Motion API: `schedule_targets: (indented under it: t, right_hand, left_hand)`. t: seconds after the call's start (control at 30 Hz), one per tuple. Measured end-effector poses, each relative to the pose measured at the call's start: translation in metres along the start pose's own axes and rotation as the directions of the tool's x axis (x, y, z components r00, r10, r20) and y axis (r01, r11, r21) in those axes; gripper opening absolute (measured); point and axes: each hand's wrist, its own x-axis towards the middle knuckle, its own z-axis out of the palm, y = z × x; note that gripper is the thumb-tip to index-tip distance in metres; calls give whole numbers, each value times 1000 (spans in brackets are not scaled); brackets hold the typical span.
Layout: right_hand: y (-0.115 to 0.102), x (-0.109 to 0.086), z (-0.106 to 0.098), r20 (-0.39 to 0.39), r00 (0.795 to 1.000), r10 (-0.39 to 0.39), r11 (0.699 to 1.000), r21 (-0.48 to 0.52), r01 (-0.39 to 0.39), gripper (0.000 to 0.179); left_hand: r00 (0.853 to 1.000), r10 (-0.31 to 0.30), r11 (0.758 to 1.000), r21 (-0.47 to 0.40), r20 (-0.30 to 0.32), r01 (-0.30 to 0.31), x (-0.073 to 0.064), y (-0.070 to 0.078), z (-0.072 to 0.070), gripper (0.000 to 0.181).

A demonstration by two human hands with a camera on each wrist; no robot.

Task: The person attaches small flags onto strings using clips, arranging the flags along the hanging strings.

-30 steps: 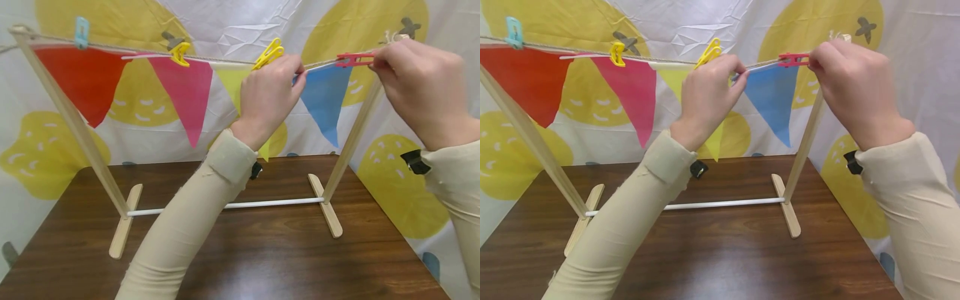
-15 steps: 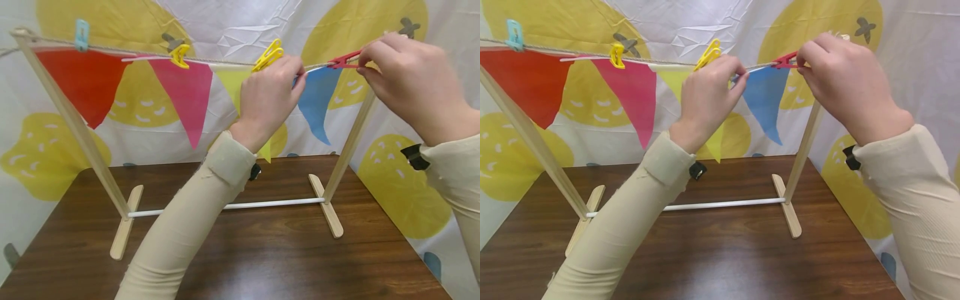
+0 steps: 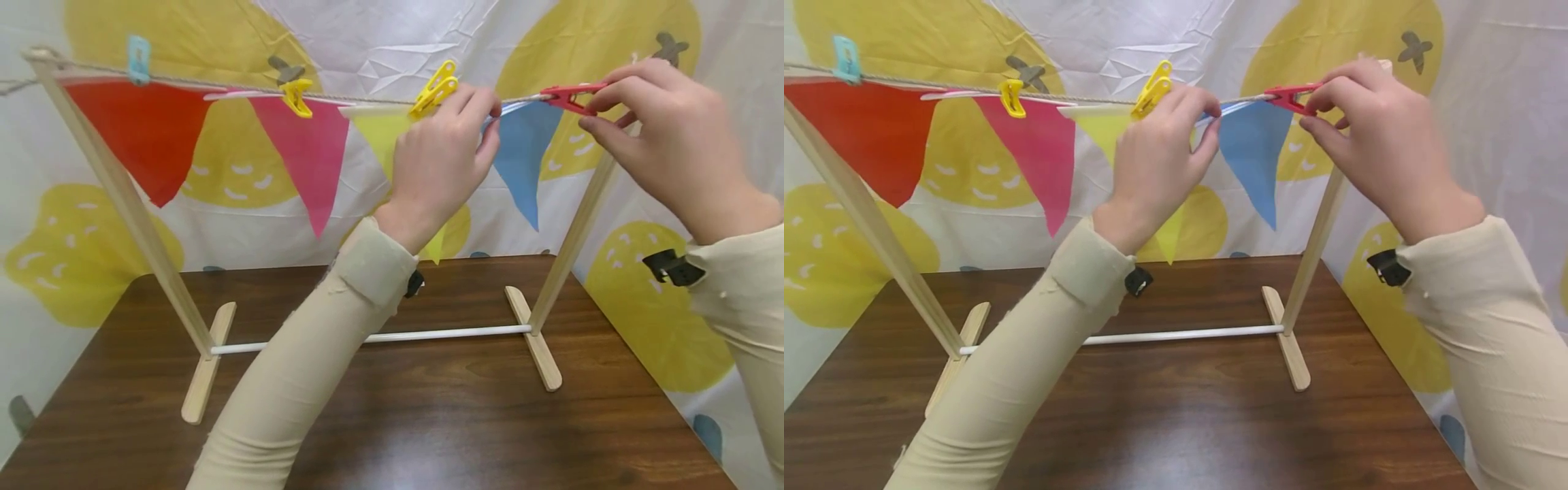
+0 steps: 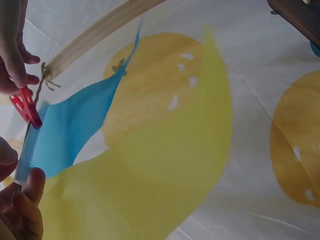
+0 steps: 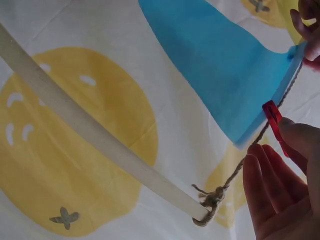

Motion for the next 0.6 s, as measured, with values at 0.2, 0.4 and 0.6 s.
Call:
schedule_targets:
  t: [0.2,0.4,0.6]
  right_hand:
    - [2,-4,5,34,999,35,999,-16,-35,33]
    - [3,-10,8,46,996,82,997,-6,-81,39]
    - [7,-19,11,15,997,79,997,-9,-79,35]
  left_hand:
    - [999,25,999,-37,32,-24,-4,-1,0,20]
    - [998,51,998,-47,38,-49,-7,-4,-2,20]
    - [998,62,998,-32,29,-61,-11,-5,-1,20]
